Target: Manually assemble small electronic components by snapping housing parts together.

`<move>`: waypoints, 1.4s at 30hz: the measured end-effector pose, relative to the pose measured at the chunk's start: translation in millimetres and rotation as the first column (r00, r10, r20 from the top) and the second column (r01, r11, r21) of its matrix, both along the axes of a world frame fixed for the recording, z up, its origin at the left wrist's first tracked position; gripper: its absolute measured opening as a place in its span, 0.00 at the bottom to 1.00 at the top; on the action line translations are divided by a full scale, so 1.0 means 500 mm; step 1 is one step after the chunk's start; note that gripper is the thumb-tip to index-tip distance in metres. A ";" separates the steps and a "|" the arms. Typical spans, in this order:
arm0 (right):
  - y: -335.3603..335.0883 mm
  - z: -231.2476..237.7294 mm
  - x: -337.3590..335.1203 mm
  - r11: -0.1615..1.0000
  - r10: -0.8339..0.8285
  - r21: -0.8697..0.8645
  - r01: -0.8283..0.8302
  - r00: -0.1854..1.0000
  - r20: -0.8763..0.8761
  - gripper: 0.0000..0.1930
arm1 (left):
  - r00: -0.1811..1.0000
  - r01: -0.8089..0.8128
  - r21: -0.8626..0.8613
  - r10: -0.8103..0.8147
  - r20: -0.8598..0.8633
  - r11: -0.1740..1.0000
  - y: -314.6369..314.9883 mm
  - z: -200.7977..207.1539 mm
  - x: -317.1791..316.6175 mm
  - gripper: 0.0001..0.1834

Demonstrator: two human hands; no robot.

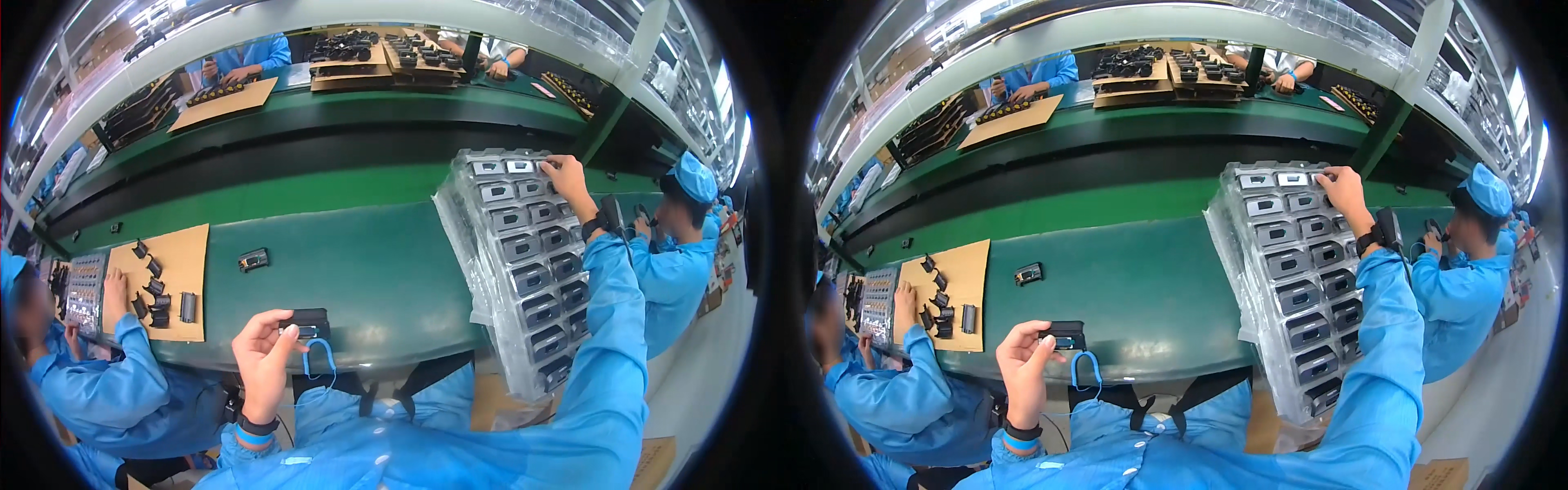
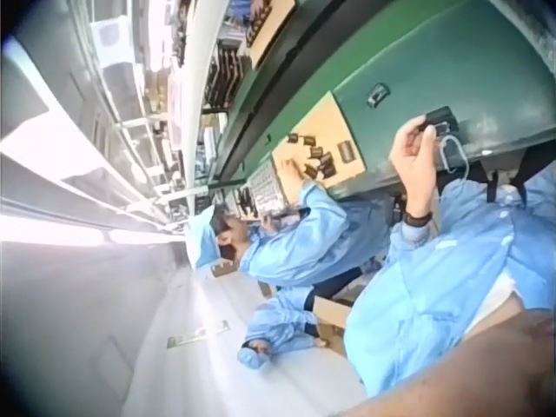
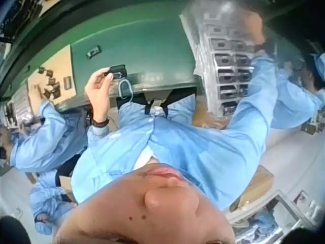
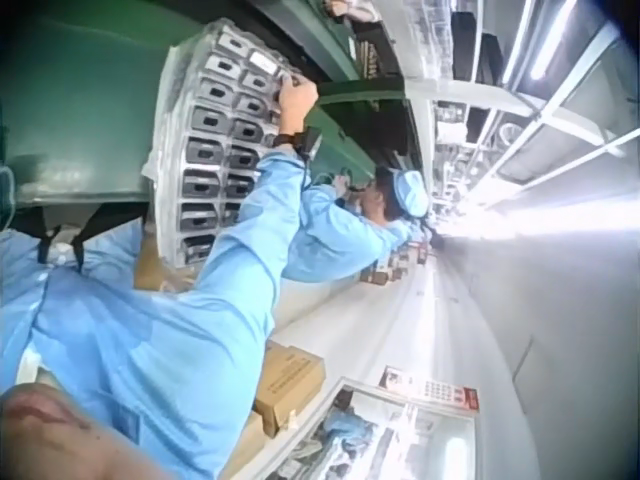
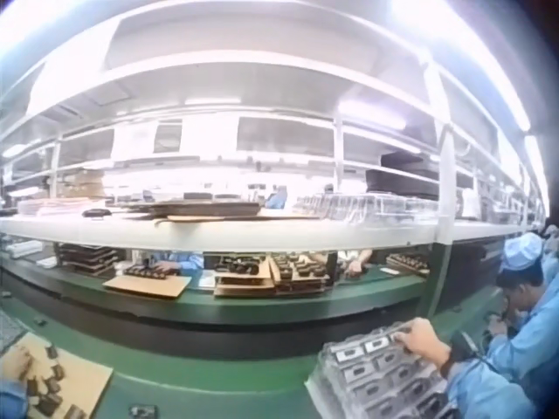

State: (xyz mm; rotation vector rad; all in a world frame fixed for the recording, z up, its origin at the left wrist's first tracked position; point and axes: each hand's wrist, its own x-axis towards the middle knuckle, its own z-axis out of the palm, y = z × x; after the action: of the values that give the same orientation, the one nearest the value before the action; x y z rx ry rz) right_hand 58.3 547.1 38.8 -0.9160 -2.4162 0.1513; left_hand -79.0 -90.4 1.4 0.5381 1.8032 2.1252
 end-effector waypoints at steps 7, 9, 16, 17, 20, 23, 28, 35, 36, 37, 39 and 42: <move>0.003 0.045 0.098 0.987 -0.131 0.071 0.146 0.974 -0.184 0.20 | 0.971 0.202 0.132 -0.216 0.103 0.970 0.079 -0.013 0.037 0.12; -0.150 0.106 0.064 0.997 0.074 0.012 -0.074 0.966 -0.247 0.14 | 0.969 0.185 0.153 -0.206 0.136 0.971 0.090 -0.017 0.052 0.12; -0.759 0.161 0.186 0.789 0.434 -0.437 -0.431 0.895 -0.100 0.13 | 0.897 0.298 0.345 -0.385 0.220 0.890 0.151 0.003 0.129 0.12; -0.797 0.117 0.195 0.708 0.389 -0.540 -0.455 0.890 -0.239 0.17 | 0.878 0.324 0.368 -0.422 0.226 0.872 0.160 0.006 0.140 0.12; -0.877 0.019 0.189 0.566 0.071 -0.663 -0.490 0.830 -0.553 0.20 | 0.828 0.423 0.354 -0.514 0.222 0.834 0.170 0.008 0.165 0.13; -0.899 -0.009 0.180 0.486 -0.042 -0.664 -0.568 0.744 -0.667 0.19 | 0.809 0.437 0.354 -0.534 0.248 0.827 0.166 0.011 0.170 0.14; -0.895 -0.032 0.176 0.437 0.042 -0.677 -0.592 0.765 -0.642 0.18 | 0.849 0.423 0.269 -0.482 0.215 0.865 0.144 0.000 0.162 0.15; -0.888 -0.059 0.158 0.397 0.025 -0.650 -0.648 0.716 -0.698 0.17 | 0.883 0.365 0.216 -0.410 0.229 0.906 0.149 -0.003 0.168 0.16; -0.885 -0.059 0.157 0.393 0.024 -0.651 -0.650 0.715 -0.699 0.17 | 0.884 0.363 0.212 -0.407 0.230 0.908 0.151 -0.004 0.168 0.16; -0.883 -0.057 0.157 0.396 0.034 -0.650 -0.648 0.718 -0.695 0.17 | 0.893 0.354 0.201 -0.394 0.217 0.913 0.153 -0.006 0.169 0.16; -0.884 -0.057 0.158 0.403 0.044 -0.645 -0.649 0.718 -0.694 0.16 | 0.901 0.350 0.191 -0.386 0.198 0.917 0.154 -0.006 0.172 0.15; -0.884 -0.083 0.155 0.443 -0.007 -0.642 -0.626 0.714 -0.700 0.14 | 0.908 0.361 0.169 -0.387 0.161 0.917 0.158 -0.014 0.181 0.18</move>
State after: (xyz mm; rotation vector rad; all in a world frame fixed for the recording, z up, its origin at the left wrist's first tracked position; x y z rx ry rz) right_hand 135.5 105.2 -2.9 -0.5397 -1.7205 1.6970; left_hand 11.6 -11.2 -5.6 0.6315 1.3331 1.9626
